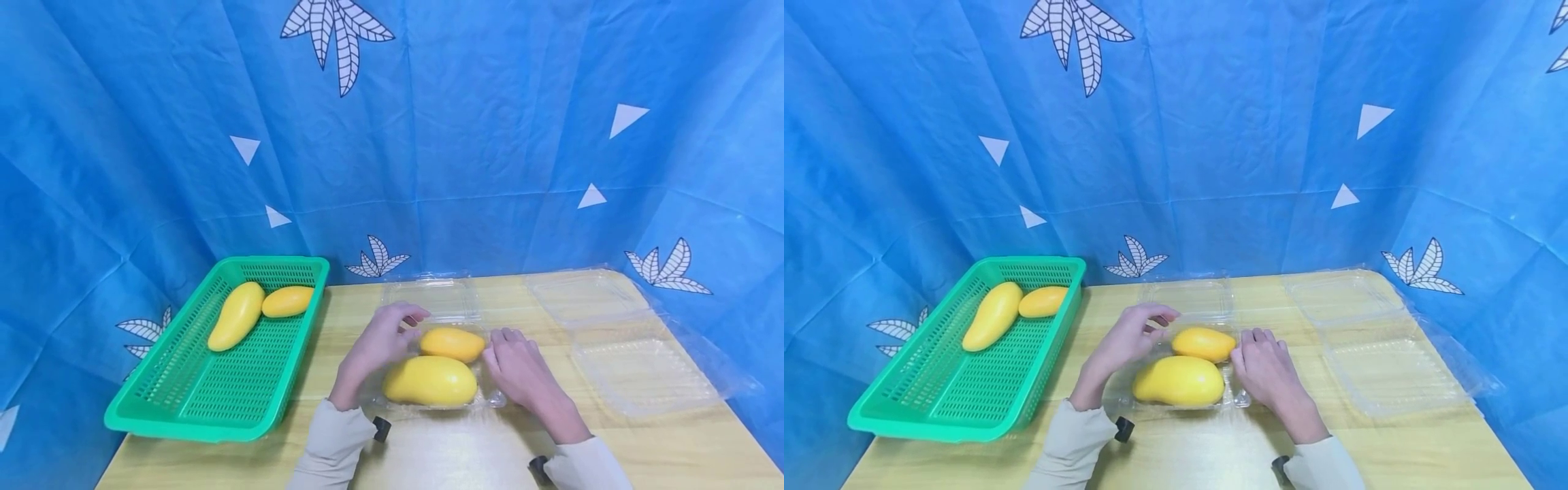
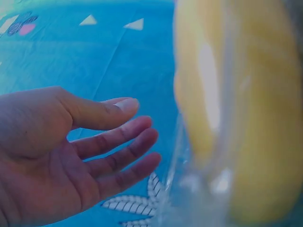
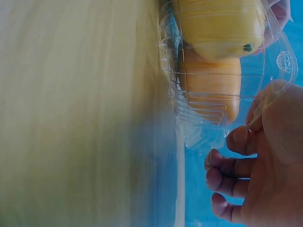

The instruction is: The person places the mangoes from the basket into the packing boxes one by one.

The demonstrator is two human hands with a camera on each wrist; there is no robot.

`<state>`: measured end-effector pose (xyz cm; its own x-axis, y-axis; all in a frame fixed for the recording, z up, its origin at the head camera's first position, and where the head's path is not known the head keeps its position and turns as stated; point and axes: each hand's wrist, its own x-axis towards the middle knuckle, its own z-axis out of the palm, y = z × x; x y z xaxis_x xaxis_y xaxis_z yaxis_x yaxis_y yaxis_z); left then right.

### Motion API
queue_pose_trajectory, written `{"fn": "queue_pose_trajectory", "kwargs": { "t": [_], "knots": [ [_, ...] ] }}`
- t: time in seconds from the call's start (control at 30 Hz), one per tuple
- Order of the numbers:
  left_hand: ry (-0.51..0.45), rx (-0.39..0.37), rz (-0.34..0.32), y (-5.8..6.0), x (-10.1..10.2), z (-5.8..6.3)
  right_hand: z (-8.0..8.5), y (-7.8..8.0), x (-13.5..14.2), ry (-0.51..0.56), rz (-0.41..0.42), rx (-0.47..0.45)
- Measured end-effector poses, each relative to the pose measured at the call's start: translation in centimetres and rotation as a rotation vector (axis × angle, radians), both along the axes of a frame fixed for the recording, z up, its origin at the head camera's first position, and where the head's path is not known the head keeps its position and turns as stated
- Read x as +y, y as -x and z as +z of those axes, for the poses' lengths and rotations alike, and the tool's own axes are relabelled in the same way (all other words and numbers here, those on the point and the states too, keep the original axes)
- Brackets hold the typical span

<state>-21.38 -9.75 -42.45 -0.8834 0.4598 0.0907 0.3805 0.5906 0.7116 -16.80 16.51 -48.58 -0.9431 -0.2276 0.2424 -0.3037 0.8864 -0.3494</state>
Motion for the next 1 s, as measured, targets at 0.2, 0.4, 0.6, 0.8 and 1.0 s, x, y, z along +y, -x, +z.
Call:
{"fn": "queue_pose_trajectory", "kwargs": {
  "t": [0.2,0.4,0.6,0.8,1.0],
  "knots": [
    [-0.107,0.082,0.061,0.8,-2.1,0.2,0.0,0.0,0.0,-0.003,0.002,0.002],
    [-0.163,0.061,0.122,1.5,-3.7,0.2,0.0,0.0,0.0,-0.005,0.004,0.000],
    [-0.198,0.010,0.210,2.1,-4.8,-0.3,0.0,-0.1,0.0,-0.002,0.007,0.006],
    [-0.173,-0.017,0.265,2.6,-5.8,-1.2,0.0,-0.2,-0.1,0.017,0.009,0.007],
    [-0.198,-0.144,0.332,3.4,-6.2,-2.5,-0.1,-0.2,-0.1,0.030,0.014,0.007]
  ]
}}
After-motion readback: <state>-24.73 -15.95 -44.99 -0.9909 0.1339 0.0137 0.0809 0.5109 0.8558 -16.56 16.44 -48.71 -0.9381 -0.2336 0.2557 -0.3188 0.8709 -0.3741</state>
